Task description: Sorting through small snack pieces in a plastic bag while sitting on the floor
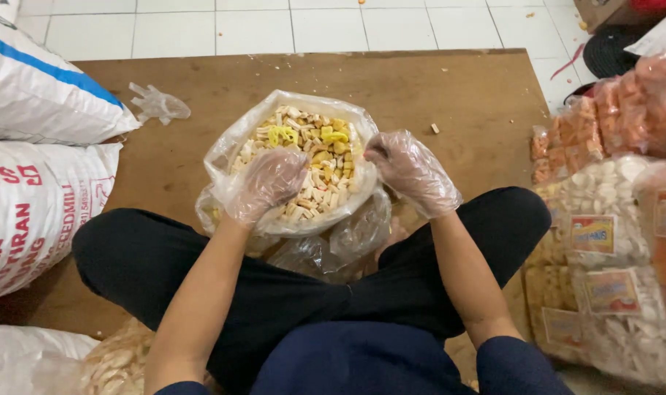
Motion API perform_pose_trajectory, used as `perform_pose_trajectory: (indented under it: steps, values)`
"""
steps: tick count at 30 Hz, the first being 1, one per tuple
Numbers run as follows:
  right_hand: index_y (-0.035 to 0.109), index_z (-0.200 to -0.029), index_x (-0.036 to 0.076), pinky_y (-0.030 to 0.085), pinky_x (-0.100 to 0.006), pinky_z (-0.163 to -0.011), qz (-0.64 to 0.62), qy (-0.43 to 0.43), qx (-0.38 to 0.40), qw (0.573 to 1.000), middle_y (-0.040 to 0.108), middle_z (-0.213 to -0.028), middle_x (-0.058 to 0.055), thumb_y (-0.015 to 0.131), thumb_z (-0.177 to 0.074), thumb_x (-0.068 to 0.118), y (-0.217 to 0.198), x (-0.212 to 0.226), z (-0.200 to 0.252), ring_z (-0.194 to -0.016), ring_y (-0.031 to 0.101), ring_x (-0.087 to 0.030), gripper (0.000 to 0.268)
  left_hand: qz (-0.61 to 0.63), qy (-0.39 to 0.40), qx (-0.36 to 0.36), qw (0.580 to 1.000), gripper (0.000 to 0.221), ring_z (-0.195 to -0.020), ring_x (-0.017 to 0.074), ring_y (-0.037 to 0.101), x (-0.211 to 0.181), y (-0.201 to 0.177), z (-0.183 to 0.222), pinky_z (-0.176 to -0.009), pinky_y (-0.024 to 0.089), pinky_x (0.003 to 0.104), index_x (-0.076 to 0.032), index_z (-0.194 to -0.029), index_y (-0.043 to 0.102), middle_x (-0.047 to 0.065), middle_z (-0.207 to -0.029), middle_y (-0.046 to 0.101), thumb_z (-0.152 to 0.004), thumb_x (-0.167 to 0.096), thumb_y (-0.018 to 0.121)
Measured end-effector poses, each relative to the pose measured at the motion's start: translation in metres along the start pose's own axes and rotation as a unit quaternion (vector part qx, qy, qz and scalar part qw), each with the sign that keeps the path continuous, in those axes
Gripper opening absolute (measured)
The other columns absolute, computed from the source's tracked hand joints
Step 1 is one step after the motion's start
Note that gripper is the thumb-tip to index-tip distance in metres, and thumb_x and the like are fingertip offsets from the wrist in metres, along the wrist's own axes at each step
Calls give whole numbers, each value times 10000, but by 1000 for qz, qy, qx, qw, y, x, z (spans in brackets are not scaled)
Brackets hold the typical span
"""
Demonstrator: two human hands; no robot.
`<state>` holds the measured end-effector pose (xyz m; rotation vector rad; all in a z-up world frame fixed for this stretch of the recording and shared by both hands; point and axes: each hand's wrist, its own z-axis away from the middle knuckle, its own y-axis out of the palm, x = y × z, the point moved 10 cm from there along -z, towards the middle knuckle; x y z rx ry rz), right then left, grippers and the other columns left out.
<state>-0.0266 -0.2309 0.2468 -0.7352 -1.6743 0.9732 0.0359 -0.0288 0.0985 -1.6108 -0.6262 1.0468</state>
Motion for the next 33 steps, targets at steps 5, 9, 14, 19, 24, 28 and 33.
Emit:
perform_pose_trajectory:
  steps: [5,9,14,19,24,28,33]
  values:
    - [723,-1006,151,541,-554,-802,-21,30,87,996,739,-918,-181,674,-935,296,23,-35,21,-953,686,-440,169,159,80,-63,982,148,-894,393,697,-84,-19,-6,-723,572,537,-153,-853,667,140,-799,696,-884,-298,674]
    - [695,-1029,110,539,-583,-777,-15,19,107,994,735,-911,-206,693,-926,289,34,-45,43,-953,681,-463,206,183,115,-58,975,179,-879,375,710,-117,37,-13,-720,593,524,-154,-838,699,131,-788,706,-859,-331,701]
    - [702,-961,175,556,-414,-714,158,-119,16,980,698,-764,-101,729,-926,357,33,-47,68,-811,724,-303,187,168,68,-9,983,271,-987,340,696,-137,119,-26,-804,596,502,-199,-868,663,65,-917,714,-859,-469,641]
    - [666,-945,200,527,-390,-722,327,-277,-52,902,645,-749,-98,764,-822,264,56,-55,81,-747,657,-281,169,156,111,-49,980,213,-840,327,677,-170,71,-24,-704,582,512,-160,-686,618,92,-792,662,-824,-323,621]
    - [631,-871,126,523,-421,-662,167,-183,-65,967,624,-688,-113,771,-902,356,35,-57,71,-727,689,-324,271,35,229,-113,966,245,-713,330,704,-185,80,-20,-601,609,485,-134,-624,594,98,-664,651,-858,-204,588]
    - [700,-891,231,505,-388,-656,302,-278,-56,910,632,-726,-90,810,-765,264,34,-37,80,-654,632,-276,171,149,122,-102,976,276,-813,378,683,-159,53,-19,-681,585,529,-121,-737,667,150,-736,642,-897,-342,623]
    - [698,-917,228,553,-411,-643,107,-60,31,992,705,-712,-58,768,-853,354,25,-58,48,-763,731,-281,158,89,120,-172,974,189,-909,312,666,-123,32,-22,-740,607,435,-206,-884,710,69,-861,634,-951,-354,613]
